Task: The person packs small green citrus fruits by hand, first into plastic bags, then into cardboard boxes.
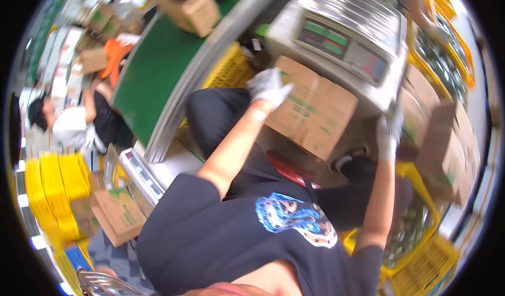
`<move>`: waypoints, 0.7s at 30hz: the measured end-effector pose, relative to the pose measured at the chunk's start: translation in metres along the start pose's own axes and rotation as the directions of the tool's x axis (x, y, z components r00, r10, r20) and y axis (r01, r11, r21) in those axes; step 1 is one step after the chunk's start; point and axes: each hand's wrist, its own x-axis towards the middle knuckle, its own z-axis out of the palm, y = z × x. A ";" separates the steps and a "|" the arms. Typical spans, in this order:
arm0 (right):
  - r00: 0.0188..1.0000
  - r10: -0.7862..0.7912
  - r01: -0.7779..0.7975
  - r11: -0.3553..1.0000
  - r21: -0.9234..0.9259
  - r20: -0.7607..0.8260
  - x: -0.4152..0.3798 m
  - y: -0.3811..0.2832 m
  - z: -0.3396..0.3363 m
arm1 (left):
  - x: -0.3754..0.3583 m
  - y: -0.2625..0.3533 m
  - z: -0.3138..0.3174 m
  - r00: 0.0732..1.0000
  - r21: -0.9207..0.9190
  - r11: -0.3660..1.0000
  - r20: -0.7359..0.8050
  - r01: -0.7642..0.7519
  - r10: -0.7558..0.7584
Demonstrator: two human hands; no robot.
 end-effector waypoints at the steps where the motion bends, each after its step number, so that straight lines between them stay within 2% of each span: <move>1: 0.998 -0.032 0.029 0.997 0.065 0.053 -0.020 -0.019 -0.004 | 0.036 0.016 -0.022 0.927 -0.059 0.976 0.328 0.212 -0.182; 2: 0.994 -0.056 0.031 0.966 0.256 0.092 -0.041 -0.040 -0.003 | 0.064 0.019 -0.008 0.954 -0.093 0.979 0.258 0.179 -0.150; 3: 0.984 -0.125 0.101 0.977 0.190 0.123 -0.055 -0.035 0.014 | 0.086 0.032 0.019 0.967 -0.095 0.982 0.215 0.161 -0.138; 4: 0.968 -0.136 0.057 0.937 0.344 0.211 -0.062 -0.073 0.012 | 0.111 0.040 0.044 0.972 -0.087 0.982 0.182 0.168 -0.150; 5: 0.941 -0.226 0.134 0.933 0.335 0.251 -0.066 -0.068 0.030 | 0.132 0.042 0.070 0.972 -0.084 0.980 0.165 0.182 -0.166; 6: 0.941 -0.233 0.126 0.914 0.385 0.244 -0.076 -0.079 0.035 | 0.153 0.040 0.091 0.969 -0.082 0.976 0.160 0.204 -0.189; 8: 0.936 -0.210 0.124 0.948 0.293 0.282 -0.085 -0.065 0.054 | 0.187 0.039 0.145 0.960 -0.031 0.970 0.153 0.241 -0.233; 10: 0.914 -0.259 0.126 0.912 0.389 0.311 -0.087 -0.069 0.057 | 0.231 0.007 0.249 0.975 0.164 0.973 0.119 0.165 -0.185; 11: 0.898 -0.306 0.200 0.924 0.326 0.317 -0.084 -0.074 0.053 | 0.204 0.012 0.199 0.954 -0.007 0.960 0.113 0.280 -0.277; 12: 0.885 -0.300 0.187 0.929 0.319 0.356 -0.081 -0.072 0.056 | 0.165 0.020 0.127 0.924 -0.179 0.907 0.105 0.381 -0.367; 14: 0.910 -0.250 0.094 0.901 0.424 0.331 -0.084 -0.064 0.067 | 0.126 0.019 0.066 0.954 -0.223 0.939 0.207 0.260 -0.215; 15: 0.905 -0.264 0.087 0.882 0.463 0.334 -0.085 -0.061 0.071 | 0.133 0.015 0.093 0.989 -0.134 0.983 0.091 0.127 -0.115; 16: 0.905 -0.265 0.074 0.868 0.492 0.331 -0.086 -0.064 0.074 | 0.123 0.010 0.093 0.995 -0.052 0.997 -0.089 0.049 -0.053; 17: 0.911 -0.253 0.057 0.859 0.508 0.325 -0.087 -0.065 0.073 | 0.117 0.008 0.093 0.966 0.032 0.999 -0.257 -0.028 0.036; 18: 0.906 -0.266 0.098 0.887 0.451 0.328 -0.088 -0.072 0.066 | 0.131 0.002 0.125 0.952 0.242 0.970 -0.293 -0.021 0.093; 19: 0.908 -0.257 0.125 0.919 0.373 0.330 -0.087 -0.082 0.061 | 0.118 -0.004 0.116 0.880 0.477 0.876 -0.383 -0.071 0.279; 20: 0.902 -0.290 0.171 0.920 0.354 0.320 -0.083 -0.080 0.062 | 0.128 -0.013 0.115 0.914 0.333 0.930 -0.310 -0.153 0.262; 21: 0.887 -0.145 -0.059 0.906 0.419 0.439 -0.080 -0.099 0.053 | 0.115 -0.015 0.089 0.926 0.409 0.896 -0.242 -0.173 0.290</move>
